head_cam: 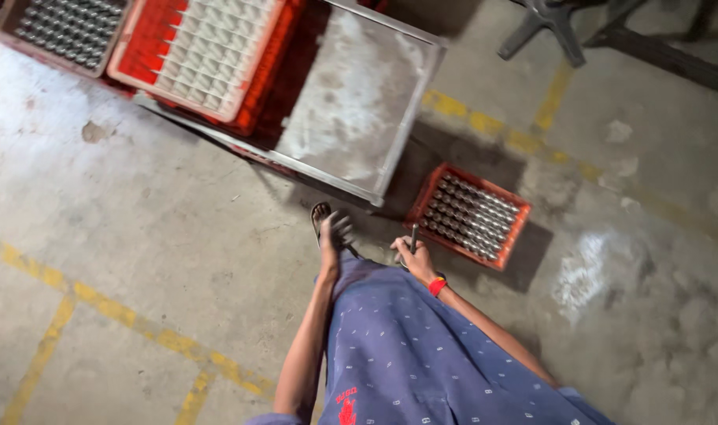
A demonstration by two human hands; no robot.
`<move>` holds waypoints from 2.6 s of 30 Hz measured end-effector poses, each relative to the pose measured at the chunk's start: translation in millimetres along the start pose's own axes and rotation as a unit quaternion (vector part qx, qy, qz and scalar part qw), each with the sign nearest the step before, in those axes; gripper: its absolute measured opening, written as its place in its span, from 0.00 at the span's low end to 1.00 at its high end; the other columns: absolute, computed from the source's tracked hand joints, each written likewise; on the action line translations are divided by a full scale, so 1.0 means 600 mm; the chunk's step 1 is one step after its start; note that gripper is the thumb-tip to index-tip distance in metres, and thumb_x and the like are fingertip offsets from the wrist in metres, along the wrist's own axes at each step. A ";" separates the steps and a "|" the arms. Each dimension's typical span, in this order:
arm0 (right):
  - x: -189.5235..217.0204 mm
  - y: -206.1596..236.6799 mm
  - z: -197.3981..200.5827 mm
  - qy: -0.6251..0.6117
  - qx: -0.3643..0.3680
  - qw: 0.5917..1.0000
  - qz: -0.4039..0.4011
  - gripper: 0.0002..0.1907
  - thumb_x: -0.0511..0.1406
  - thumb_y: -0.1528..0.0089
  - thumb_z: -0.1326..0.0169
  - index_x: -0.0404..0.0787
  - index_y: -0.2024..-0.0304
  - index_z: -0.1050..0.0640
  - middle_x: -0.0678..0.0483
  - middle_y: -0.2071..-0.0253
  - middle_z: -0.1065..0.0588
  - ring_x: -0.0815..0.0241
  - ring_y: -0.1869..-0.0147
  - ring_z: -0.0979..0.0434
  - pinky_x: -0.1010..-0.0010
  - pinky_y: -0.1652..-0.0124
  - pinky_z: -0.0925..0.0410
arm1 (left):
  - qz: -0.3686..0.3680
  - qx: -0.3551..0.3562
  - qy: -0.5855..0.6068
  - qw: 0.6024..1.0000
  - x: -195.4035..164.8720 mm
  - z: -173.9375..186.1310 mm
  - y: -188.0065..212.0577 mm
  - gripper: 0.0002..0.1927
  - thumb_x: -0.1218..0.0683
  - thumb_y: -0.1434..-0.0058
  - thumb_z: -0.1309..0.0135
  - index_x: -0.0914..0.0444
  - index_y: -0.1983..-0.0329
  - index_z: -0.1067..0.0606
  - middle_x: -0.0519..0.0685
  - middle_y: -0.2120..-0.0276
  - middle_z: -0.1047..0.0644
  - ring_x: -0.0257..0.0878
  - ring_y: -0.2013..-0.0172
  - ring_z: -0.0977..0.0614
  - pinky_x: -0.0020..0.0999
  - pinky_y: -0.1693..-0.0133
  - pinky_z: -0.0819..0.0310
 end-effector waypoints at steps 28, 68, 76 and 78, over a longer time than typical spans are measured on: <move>0.317 -0.625 -0.377 0.052 -0.120 0.990 -0.053 0.22 0.48 0.43 0.39 0.34 0.64 0.18 0.55 0.73 0.21 0.65 0.70 0.24 0.70 0.69 0.31 | -0.363 -0.258 -0.568 0.692 -0.767 0.311 -0.463 0.28 0.50 0.39 0.38 0.69 0.41 0.29 0.64 0.45 0.26 0.62 0.45 0.26 0.53 0.44 0.33; 0.189 -0.290 0.008 0.146 -0.419 0.883 -0.155 0.39 0.62 0.33 0.52 0.32 0.69 0.21 0.38 0.72 0.22 0.40 0.64 0.17 0.51 0.60 0.28 | -0.169 -0.032 -0.359 0.917 -0.429 0.139 -0.352 0.36 0.42 0.34 0.50 0.63 0.26 0.40 0.59 0.29 0.36 0.55 0.33 0.31 0.47 0.39 0.35; 0.206 -0.304 -0.018 0.380 -0.390 0.836 -0.061 0.24 0.55 0.33 0.46 0.42 0.56 0.20 0.43 0.72 0.21 0.39 0.67 0.20 0.50 0.66 0.31 | -0.256 -0.002 -0.465 0.848 -0.407 0.112 -0.356 0.39 0.44 0.26 0.54 0.68 0.21 0.50 0.67 0.23 0.53 0.59 0.25 0.51 0.51 0.29 0.58; 0.202 -0.290 -0.009 0.312 -0.443 0.839 -0.043 0.23 0.54 0.32 0.48 0.42 0.56 0.20 0.45 0.73 0.21 0.45 0.67 0.19 0.55 0.66 0.29 | -0.295 -0.062 -0.447 0.843 -0.428 0.153 -0.346 0.39 0.43 0.27 0.53 0.67 0.22 0.47 0.64 0.23 0.49 0.58 0.24 0.50 0.51 0.27 0.59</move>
Point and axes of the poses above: each hand's wrist, its own y-axis away from the middle knuckle, its own z-axis out of the back of the hand, x = y × z, the point moved 7 cm from there along -y, towards the middle knuckle
